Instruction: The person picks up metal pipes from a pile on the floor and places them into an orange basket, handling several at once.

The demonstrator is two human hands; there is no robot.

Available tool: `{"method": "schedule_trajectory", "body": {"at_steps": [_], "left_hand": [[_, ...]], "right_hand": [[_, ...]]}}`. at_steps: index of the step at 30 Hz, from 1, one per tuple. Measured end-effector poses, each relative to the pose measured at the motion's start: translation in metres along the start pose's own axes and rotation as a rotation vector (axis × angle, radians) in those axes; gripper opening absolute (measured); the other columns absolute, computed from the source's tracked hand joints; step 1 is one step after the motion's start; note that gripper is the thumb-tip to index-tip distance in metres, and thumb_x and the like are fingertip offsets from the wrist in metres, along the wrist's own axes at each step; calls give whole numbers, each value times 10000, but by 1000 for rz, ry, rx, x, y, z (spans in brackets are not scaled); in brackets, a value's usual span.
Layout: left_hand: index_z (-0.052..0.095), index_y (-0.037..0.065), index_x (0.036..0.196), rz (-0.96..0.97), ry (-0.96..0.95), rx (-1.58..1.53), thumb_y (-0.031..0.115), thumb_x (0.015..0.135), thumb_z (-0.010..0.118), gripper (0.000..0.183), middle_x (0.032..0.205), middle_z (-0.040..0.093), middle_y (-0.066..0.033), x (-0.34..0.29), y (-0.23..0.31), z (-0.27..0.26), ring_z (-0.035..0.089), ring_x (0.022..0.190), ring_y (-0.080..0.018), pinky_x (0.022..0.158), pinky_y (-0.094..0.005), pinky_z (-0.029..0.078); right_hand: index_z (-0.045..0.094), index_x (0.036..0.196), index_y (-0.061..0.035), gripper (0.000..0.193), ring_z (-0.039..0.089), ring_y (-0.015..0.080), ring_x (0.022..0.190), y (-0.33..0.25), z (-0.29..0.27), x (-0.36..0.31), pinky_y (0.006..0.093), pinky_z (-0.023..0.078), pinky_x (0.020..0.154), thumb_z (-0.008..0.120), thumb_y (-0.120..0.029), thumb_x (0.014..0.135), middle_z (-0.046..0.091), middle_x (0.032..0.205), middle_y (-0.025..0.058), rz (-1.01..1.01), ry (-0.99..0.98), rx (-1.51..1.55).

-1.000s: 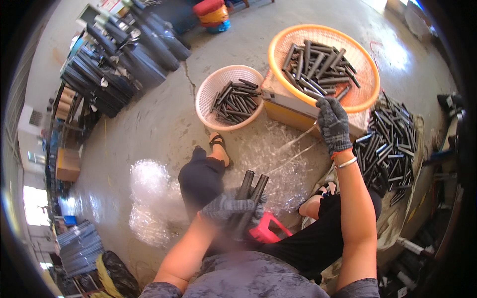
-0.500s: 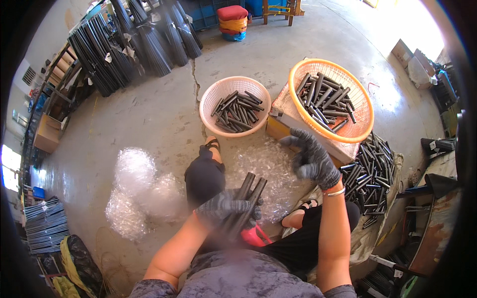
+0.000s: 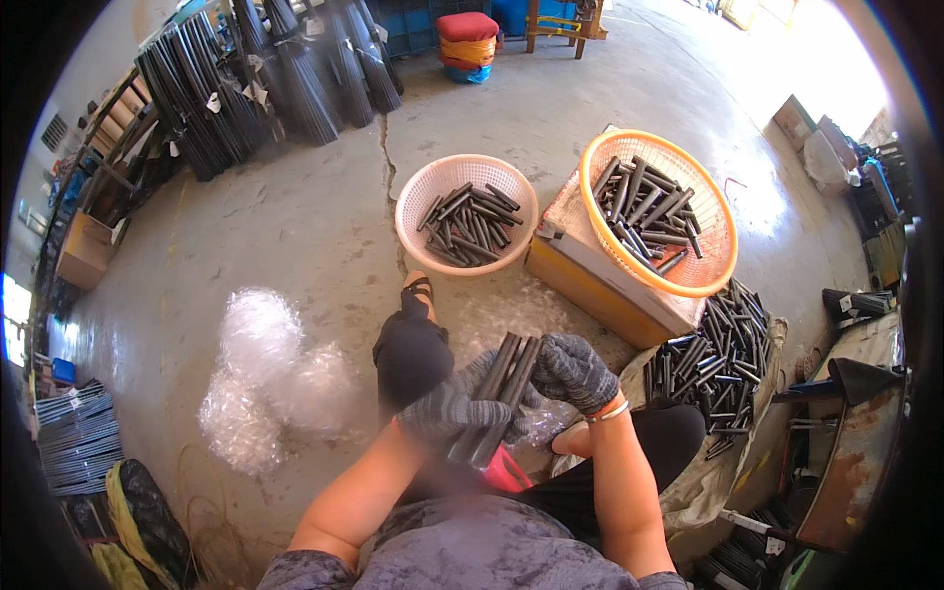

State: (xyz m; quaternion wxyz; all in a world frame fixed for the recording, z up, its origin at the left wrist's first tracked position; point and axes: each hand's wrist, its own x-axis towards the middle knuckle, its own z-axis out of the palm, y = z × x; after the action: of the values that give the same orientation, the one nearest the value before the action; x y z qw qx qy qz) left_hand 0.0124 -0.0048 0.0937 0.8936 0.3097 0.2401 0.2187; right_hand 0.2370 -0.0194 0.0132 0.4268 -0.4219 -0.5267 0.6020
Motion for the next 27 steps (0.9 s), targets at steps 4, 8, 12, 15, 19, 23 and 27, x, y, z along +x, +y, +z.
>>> {"method": "schedule_trajectory", "body": {"at_steps": [4,8,12,15,19,23,27], "left_hand": [[240,107,1420,124,25,26,156,699,751,886,1213,525,-157,9,-2,-1,616,911,-227,800,-344,516],[283,113,1411,186,-23,-96,141,695,752,856,1273,490,-177,7,-7,7,612,947,-239,851,-337,502],[466,96,1298,73,-185,-132,66,720,713,629,1287,478,-198,-1,-13,-18,608,1002,-238,881,-332,502],[473,91,1284,-24,-195,-48,33,728,699,603,1254,505,-188,-5,-11,-18,613,984,-216,837,-312,519],[482,77,1271,-174,-260,379,39,762,684,549,1215,537,-160,-1,7,-8,613,979,-217,815,-312,517],[462,57,1265,266,1,1012,103,814,661,495,1169,572,-161,7,21,-17,591,1028,-226,866,-380,498],[479,49,1226,348,99,-543,183,844,626,431,1158,572,-155,19,2,-34,546,1102,-272,905,-455,467]], "right_hand": [[546,1082,-58,384,523,255,566,7,2,14,324,438,512,673,-7,723,538,726,60,-755,159,-773],[572,949,-54,246,502,116,574,8,16,-15,253,403,489,607,-284,869,535,718,-8,-71,355,-296],[561,971,-68,337,476,79,564,-4,17,-16,212,379,495,613,-382,860,524,705,-15,-138,418,-346],[513,1217,-52,443,548,142,783,-15,12,-15,290,471,675,618,-109,790,577,885,55,143,180,150],[600,1000,-35,323,518,74,722,-39,18,-11,226,432,636,672,-251,770,575,783,-3,185,-4,156],[601,901,-79,232,455,60,556,-23,33,-6,201,376,477,664,-276,797,547,726,-17,-43,434,542],[562,864,-121,124,443,70,499,-24,35,-2,194,361,422,606,-237,863,503,678,-16,0,715,890]]}}
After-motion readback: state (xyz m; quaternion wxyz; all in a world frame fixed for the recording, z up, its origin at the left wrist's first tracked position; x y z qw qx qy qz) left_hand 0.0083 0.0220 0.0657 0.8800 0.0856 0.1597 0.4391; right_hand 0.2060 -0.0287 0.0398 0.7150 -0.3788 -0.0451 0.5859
